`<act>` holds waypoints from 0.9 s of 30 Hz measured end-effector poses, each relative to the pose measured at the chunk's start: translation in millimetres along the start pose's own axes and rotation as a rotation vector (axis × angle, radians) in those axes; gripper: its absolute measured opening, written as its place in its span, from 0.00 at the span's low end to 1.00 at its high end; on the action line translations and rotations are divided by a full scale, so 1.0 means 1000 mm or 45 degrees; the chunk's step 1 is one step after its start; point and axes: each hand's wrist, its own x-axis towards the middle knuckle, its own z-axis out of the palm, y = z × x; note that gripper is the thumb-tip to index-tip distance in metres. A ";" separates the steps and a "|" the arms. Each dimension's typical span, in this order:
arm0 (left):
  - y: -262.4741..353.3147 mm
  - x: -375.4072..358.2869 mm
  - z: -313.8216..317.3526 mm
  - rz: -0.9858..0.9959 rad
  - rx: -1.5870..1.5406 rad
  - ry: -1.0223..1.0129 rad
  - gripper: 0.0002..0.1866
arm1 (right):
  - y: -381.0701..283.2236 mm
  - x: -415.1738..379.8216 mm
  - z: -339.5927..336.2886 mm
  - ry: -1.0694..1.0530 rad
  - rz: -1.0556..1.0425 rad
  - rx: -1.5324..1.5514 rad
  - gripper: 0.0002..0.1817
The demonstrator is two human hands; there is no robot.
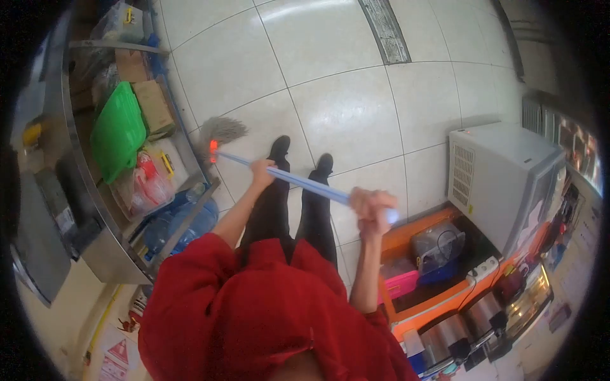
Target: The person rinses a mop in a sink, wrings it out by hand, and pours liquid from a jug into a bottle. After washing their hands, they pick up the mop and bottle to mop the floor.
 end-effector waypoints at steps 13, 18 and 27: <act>0.330 0.081 0.110 1.178 -0.574 -0.051 0.09 | -0.226 -0.020 -0.048 -0.444 -0.669 -0.700 0.13; 0.377 0.076 0.150 1.139 -0.622 -0.168 0.11 | -0.224 -0.047 -0.079 -0.020 -0.782 -0.793 0.15; 0.239 -0.041 0.130 0.629 -0.410 -0.139 0.07 | -0.197 -0.081 -0.153 0.227 -0.385 -0.081 0.13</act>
